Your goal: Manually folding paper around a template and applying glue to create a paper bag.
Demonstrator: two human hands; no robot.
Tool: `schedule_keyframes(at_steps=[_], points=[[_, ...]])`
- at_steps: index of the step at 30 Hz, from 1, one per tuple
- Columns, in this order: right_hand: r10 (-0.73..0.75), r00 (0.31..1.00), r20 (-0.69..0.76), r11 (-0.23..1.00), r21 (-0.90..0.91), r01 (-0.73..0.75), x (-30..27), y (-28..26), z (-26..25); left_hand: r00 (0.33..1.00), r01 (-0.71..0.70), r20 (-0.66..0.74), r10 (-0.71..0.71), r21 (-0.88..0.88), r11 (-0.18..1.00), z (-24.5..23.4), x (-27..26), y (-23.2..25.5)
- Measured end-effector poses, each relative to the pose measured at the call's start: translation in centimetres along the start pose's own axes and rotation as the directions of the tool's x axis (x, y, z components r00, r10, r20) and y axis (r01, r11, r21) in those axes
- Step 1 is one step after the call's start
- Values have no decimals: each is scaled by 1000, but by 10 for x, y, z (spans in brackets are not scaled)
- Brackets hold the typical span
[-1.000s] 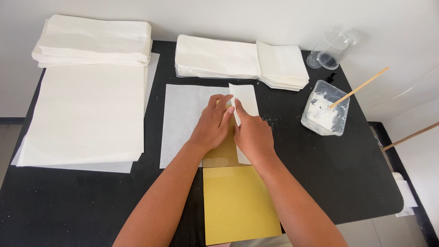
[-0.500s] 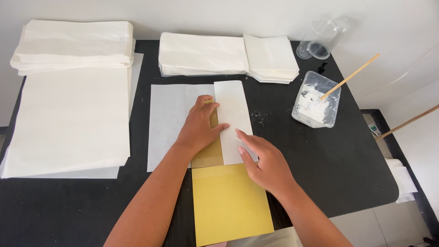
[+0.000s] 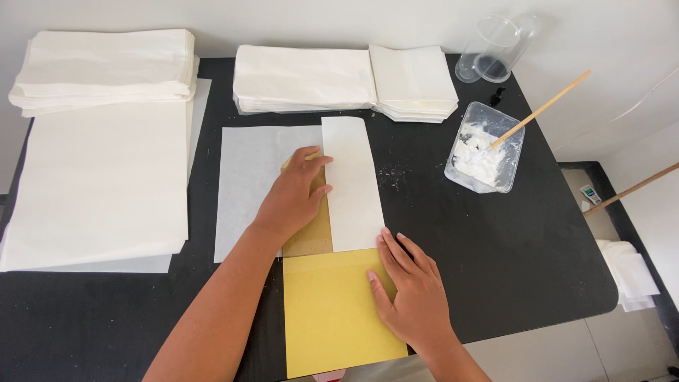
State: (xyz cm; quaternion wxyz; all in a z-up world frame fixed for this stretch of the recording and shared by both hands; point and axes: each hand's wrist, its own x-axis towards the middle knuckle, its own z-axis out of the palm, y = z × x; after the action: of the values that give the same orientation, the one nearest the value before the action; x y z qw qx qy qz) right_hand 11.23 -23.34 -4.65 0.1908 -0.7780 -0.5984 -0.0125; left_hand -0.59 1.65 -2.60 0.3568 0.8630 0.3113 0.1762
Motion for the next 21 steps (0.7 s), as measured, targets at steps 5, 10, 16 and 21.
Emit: schedule_keyframes(at_steps=[5,10,16,21], points=[[-28,998,-62,999,21,29,4,1,-2,871,-448,131,474,609,654,40,-13,10],[-53,996,-76,999,-10,52,-1,0,-4,837,-482,125,533,631,608,87,-11,11],[-78,990,-115,984,-169,58,-19,10,-12,858,-459,60,510,536,709,95,5,15],[-58,993,-106,971,-236,31,-31,27,-20,886,-434,90,454,504,746,111,5,37]])
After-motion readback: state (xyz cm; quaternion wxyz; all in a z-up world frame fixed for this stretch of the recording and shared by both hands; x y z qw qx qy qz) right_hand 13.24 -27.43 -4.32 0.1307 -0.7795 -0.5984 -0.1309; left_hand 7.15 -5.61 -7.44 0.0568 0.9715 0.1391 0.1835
